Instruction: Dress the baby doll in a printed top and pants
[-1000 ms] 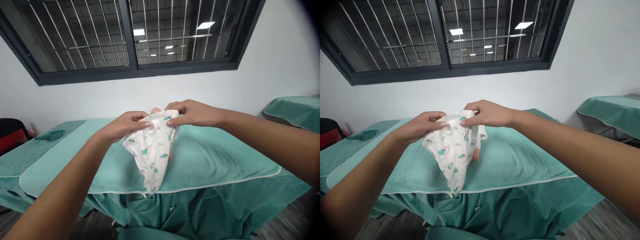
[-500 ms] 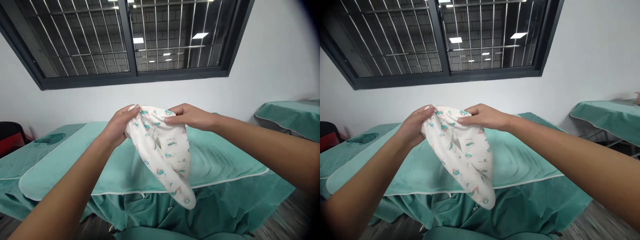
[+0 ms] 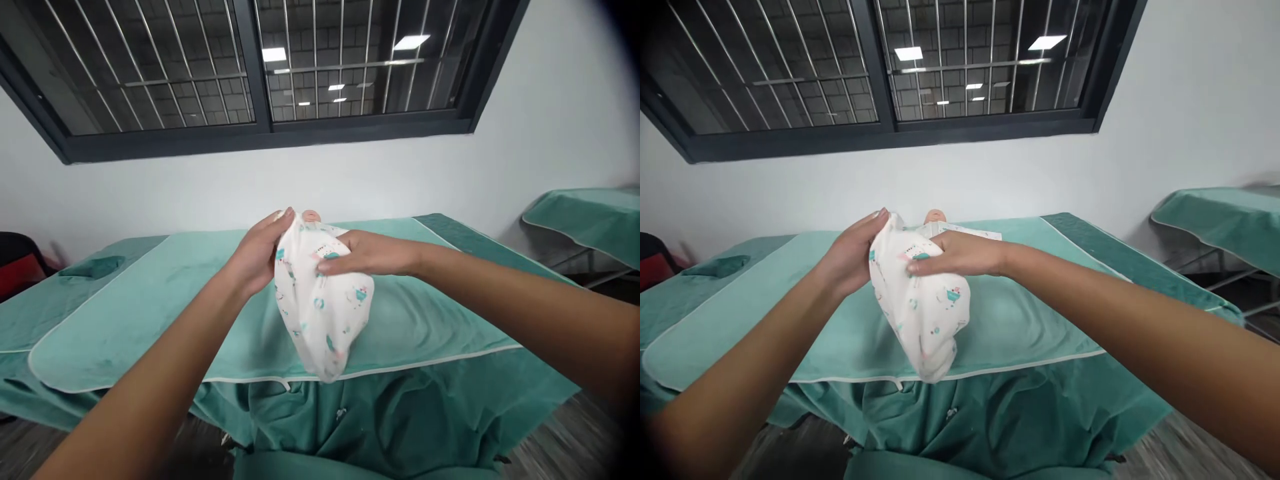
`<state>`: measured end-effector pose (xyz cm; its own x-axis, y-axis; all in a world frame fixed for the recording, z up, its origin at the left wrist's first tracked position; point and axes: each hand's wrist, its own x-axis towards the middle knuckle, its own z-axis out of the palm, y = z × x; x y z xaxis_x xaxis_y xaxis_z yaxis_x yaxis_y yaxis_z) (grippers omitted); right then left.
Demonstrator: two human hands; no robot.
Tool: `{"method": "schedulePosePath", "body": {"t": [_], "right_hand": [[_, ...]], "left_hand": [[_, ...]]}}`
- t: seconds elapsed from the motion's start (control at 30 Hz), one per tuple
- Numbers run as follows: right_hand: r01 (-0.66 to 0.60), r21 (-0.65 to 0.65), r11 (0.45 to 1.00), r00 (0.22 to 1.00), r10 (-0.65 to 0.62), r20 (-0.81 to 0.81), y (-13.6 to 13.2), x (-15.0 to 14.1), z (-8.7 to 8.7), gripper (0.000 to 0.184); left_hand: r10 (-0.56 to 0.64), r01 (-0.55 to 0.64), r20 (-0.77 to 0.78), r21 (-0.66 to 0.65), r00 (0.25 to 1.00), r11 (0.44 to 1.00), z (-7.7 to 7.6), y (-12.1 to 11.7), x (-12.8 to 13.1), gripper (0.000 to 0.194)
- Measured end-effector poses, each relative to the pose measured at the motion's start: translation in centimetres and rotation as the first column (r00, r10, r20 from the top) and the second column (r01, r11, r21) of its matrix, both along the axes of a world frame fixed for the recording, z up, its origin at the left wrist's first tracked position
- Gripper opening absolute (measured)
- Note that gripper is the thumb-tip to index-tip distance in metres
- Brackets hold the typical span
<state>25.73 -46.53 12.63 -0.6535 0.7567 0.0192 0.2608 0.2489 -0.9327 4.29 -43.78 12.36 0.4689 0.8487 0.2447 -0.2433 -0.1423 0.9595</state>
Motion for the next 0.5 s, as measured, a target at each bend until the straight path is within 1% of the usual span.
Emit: {"method": "schedulePosePath", "body": {"t": [0.03,0.07,0.1,0.13,0.17,0.2,0.23,0.27,0.33,0.37,0.4,0.43,0.47,0.5], "right_hand": [[0.061,0.002,0.998,0.993,-0.061,-0.101,0.5,-0.1,-0.5,0.032],[0.127,-0.007,0.992,0.969,-0.126,-0.213,1.1,-0.2,-1.0,0.031],[0.186,-0.027,0.982,0.93,-0.185,-0.319,1.7,-0.3,-1.4,0.029],[0.232,-0.052,0.971,0.883,-0.232,-0.408,2.4,-0.3,-1.7,0.026],[0.262,-0.075,0.962,0.839,-0.266,-0.475,2.9,-0.3,-2.0,0.024],[0.279,-0.093,0.956,0.807,-0.286,-0.517,3.4,-0.3,-2.2,0.024],[0.28,-0.106,0.954,0.797,-0.293,-0.529,3.7,-0.1,-2.5,0.024],[0.262,-0.116,0.958,0.813,-0.284,-0.508,3.9,0.0,-2.7,0.025],[0.162,-0.14,0.977,0.899,-0.204,-0.387,4.0,0.4,-3.3,0.03],[0.097,-0.153,0.983,0.942,-0.14,-0.306,4.0,0.5,-3.6,0.032],[0.042,-0.165,0.985,0.97,-0.08,-0.231,4.0,0.6,-3.9,0.034],[0.01,-0.172,0.985,0.983,-0.041,-0.177,4.1,0.6,-4.3,0.036],[0.009,-0.169,0.986,0.987,-0.036,-0.156,4.3,0.5,-4.7,0.036],[0.037,-0.162,0.986,0.983,-0.065,-0.173,4.5,0.5,-5.0,0.037]], "left_hand": [[-0.042,0.041,-0.042,-0.018,0.998,0.999,-0.7,0.3,0.1,0.032],[-0.1,0.097,-0.098,-0.033,0.99,0.995,-1.4,0.5,0.2,0.033],[-0.177,0.171,-0.17,-0.054,0.969,0.984,-2.0,0.7,0.3,0.034],[-0.266,0.253,-0.248,-0.084,0.932,0.964,-2.6,0.9,0.4,0.033],[-0.343,0.322,-0.314,-0.12,0.885,0.939,-3.0,1.1,0.5,0.031],[-0.391,0.36,-0.35,-0.151,0.851,0.92,-3.4,1.4,0.6,0.029],[-0.397,0.361,-0.348,-0.165,0.85,0.918,-3.6,1.7,0.7,0.03],[-0.358,0.324,-0.309,-0.158,0.881,0.933,-3.7,2.1,0.8,0.03],[-0.19,0.174,-0.146,-0.113,0.971,0.978,-3.8,3.0,1.1,0.024],[-0.112,0.106,-0.06,-0.1,0.992,0.989,-3.9,3.5,1.3,0.019],[-0.064,0.064,0.006,-0.102,0.998,0.993,-4.0,3.9,1.5,0.017],[-0.048,0.053,0.044,-0.12,0.998,0.991,-4.2,4.3,1.7,0.019],[-0.055,0.064,0.062,-0.151,0.997,0.986,-4.5,4.5,1.9,0.023],[-0.074,0.086,0.067,-0.187,0.995,0.979,-4.9,4.7,2.0,0.027]]}}
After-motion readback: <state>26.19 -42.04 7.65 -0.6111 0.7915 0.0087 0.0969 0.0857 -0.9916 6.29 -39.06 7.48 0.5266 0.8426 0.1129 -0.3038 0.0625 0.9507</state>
